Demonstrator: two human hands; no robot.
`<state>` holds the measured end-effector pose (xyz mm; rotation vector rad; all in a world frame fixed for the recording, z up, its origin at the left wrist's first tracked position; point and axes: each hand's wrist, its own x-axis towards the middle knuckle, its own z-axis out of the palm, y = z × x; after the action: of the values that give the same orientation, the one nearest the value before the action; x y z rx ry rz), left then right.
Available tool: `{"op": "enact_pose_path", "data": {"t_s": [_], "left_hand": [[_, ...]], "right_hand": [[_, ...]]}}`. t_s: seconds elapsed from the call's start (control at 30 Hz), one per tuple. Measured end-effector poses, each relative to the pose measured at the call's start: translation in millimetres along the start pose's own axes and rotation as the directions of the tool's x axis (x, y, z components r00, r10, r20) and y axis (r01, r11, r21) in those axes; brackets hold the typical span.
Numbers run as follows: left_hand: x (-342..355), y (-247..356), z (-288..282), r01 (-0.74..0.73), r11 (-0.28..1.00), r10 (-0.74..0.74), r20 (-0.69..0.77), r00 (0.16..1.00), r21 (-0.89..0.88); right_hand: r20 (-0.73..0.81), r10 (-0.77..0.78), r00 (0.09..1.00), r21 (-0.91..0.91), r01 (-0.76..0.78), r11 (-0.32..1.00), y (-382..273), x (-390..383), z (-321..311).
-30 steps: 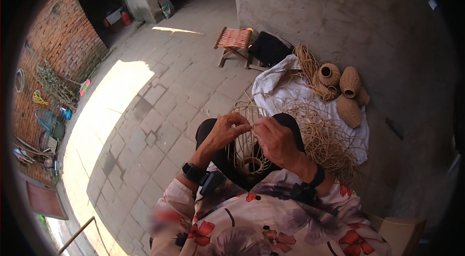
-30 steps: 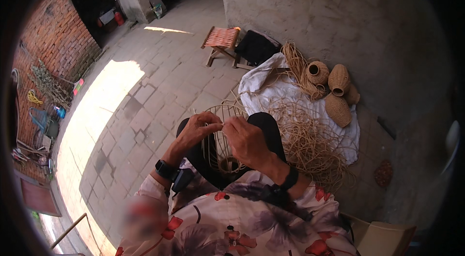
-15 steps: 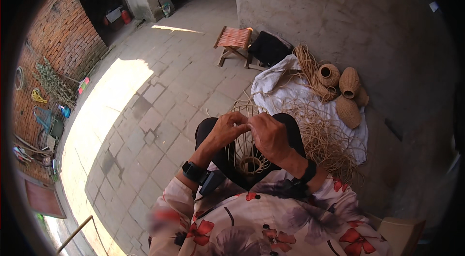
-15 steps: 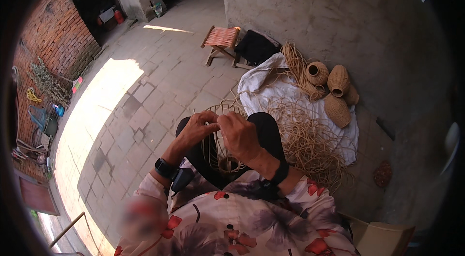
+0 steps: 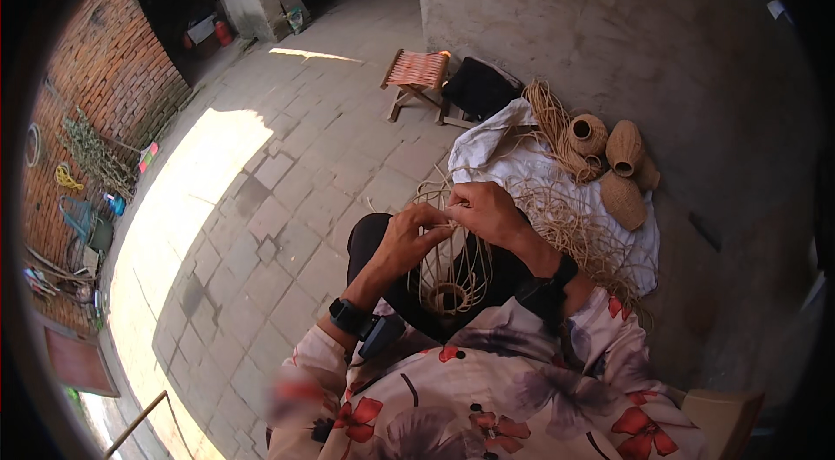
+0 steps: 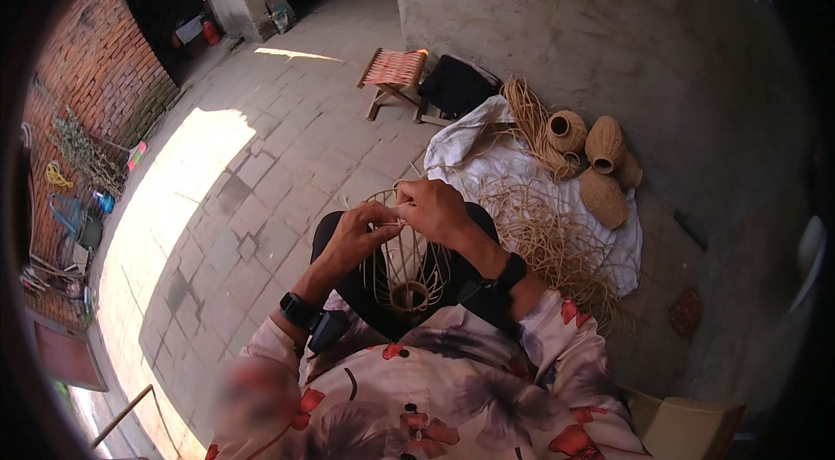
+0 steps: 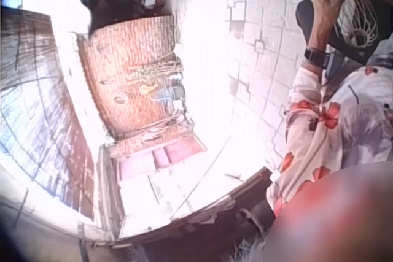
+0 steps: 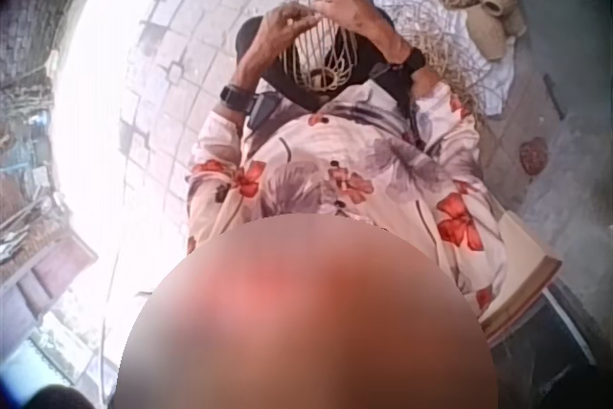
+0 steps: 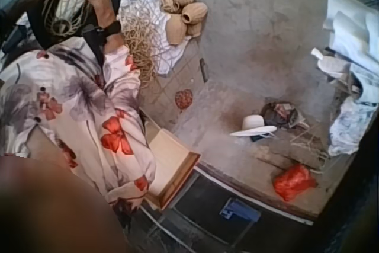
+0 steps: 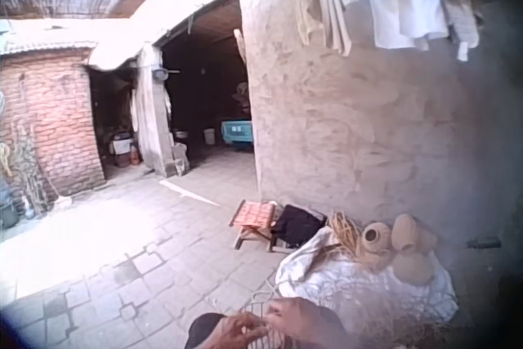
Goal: Weaving a basket using natural fibers.
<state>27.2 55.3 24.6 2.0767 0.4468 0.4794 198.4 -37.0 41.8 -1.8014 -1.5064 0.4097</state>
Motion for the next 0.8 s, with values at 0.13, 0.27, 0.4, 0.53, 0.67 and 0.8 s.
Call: {"op": "enact_pose_path", "data": {"t_s": [0.13,0.27,0.4,0.53,0.67,0.8], "left_hand": [[-2,2,1,-0.083,0.996,0.084,-0.011,0.996,0.045],[0,4,-9,0.017,0.989,-0.031,0.095,0.995,0.15],[6,-13,-5,0.162,0.982,-0.147,0.14,0.979,-0.1],[7,-11,1,0.241,0.947,-0.225,0.097,0.969,-0.212],[9,0,1,0.23,0.97,-0.224,0.077,0.972,-0.074],[9,-8,0,0.251,0.963,-0.243,0.081,0.967,-0.1]], "right_hand": [[0.118,0.068,0.991,0.042,-0.073,0.996,8,7,-2],[0.149,0.073,0.986,0.054,-0.082,0.995,6,7,-2],[0.11,0.082,0.991,0.083,-0.091,0.992,4,4,1],[0.094,0.094,0.991,0.132,-0.106,0.986,5,2,1],[0.062,0.086,0.994,0.15,-0.095,0.984,11,4,3],[0.076,0.111,0.991,0.263,-0.128,0.956,15,6,5]]}}
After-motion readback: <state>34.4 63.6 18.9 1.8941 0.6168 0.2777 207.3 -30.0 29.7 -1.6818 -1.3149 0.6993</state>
